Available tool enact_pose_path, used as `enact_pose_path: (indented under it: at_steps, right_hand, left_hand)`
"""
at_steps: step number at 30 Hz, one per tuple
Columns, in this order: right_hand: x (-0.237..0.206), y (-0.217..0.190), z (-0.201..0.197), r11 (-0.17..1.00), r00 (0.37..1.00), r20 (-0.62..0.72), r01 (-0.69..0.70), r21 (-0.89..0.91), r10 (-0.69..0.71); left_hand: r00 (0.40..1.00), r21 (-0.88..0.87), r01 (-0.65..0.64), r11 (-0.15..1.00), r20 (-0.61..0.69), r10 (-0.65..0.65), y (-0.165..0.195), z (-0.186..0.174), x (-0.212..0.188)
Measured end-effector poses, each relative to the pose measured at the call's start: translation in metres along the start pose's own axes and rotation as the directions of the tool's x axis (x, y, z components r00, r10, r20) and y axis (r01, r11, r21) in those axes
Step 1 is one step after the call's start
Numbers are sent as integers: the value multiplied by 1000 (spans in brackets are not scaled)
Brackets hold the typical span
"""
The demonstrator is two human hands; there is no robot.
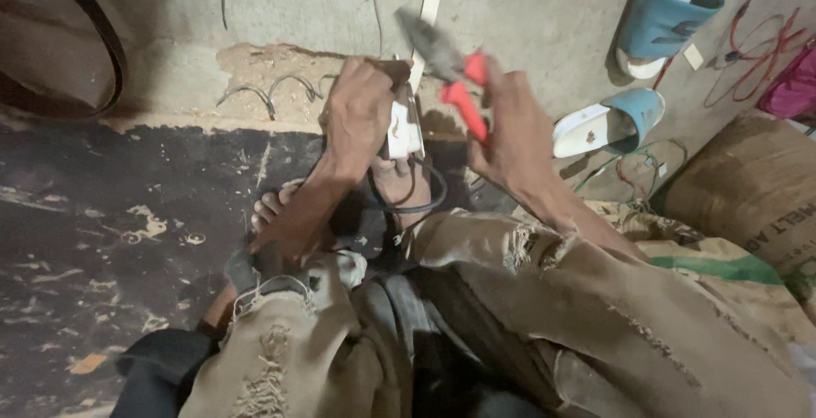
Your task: The person sits on the floor and repeatedly strikes a white plastic electrical component with a pair of pliers. They rotate the component to hit different sides and edges, then set the pliers down and briefly handle a bag of materials.
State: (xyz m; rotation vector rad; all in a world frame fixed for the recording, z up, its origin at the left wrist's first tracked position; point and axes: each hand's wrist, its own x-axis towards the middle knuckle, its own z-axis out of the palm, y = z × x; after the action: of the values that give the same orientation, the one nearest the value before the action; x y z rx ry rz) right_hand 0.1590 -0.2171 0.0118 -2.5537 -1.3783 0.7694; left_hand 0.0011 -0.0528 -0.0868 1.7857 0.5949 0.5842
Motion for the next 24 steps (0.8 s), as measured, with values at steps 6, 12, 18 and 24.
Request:
enact_pose_path:
  at_steps: [6, 12, 18, 24]
  right_hand:
    - [-2, -5, 6, 993, 996, -83, -26, 118, 36]
    - [-2, -10, 23, 837, 949, 42, -295, 462, 311]
    - [2, -17, 48, 682, 945, 184, -322, 656, 269]
    - [8, -21, 71, 426, 944, 229, -313, 848, 238]
  left_hand:
    - [990, -15, 144, 990, -10, -144, -1, 2, 1]
    - [902, -214, 415, 884, -32, -431, -2, 1, 2]
    - [895, -70, 412, 908, -153, -418, 6, 8, -10]
    - [820, -505, 436, 745, -119, -560, 18, 17, -25]
